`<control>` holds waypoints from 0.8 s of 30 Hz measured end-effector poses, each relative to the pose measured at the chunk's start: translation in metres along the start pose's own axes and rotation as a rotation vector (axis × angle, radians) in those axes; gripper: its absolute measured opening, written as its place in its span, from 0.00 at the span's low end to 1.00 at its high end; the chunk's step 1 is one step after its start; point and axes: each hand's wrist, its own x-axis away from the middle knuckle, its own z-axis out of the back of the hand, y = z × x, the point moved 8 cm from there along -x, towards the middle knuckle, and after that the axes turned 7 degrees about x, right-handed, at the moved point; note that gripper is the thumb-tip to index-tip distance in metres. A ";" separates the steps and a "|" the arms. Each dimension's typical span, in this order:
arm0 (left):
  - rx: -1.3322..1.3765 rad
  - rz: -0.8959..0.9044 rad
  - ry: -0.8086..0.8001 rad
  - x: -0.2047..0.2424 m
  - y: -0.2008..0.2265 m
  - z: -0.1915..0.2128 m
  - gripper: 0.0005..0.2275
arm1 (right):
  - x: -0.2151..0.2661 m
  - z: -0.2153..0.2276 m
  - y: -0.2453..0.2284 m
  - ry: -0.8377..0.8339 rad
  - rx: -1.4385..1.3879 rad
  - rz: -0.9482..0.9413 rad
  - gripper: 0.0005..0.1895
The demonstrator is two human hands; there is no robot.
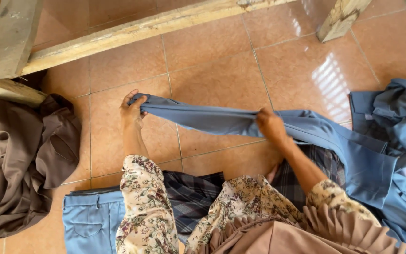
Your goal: Folding trousers into a neat rectangular shape and stacking them on the floor.
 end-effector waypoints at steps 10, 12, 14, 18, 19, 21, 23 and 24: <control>0.300 -0.119 -0.021 -0.016 0.055 -0.028 0.21 | -0.138 0.101 0.020 0.313 -0.064 -0.016 0.11; 0.338 -0.141 0.021 -0.033 0.044 0.014 0.22 | -0.118 0.067 -0.008 0.295 -0.167 -0.004 0.15; 0.413 -0.091 0.170 -0.048 0.017 0.073 0.23 | -0.081 -0.011 -0.033 0.246 -0.108 0.144 0.06; 0.393 -0.094 0.377 -0.099 -0.124 0.234 0.27 | 0.012 -0.141 -0.116 0.072 -0.150 0.250 0.07; 0.001 -0.070 0.524 -0.098 -0.154 0.275 0.28 | 0.034 -0.168 -0.136 0.016 -0.161 0.285 0.07; -0.402 -0.040 0.668 -0.087 -0.191 0.317 0.33 | 0.056 -0.185 -0.167 -0.041 -0.183 0.322 0.08; 0.965 -0.091 0.499 -0.074 -0.243 0.316 0.26 | 0.059 -0.174 -0.188 -0.194 -0.163 0.315 0.06; 0.962 -0.091 0.506 -0.029 -0.177 0.266 0.26 | 0.051 -0.166 -0.191 -0.199 -0.168 0.317 0.06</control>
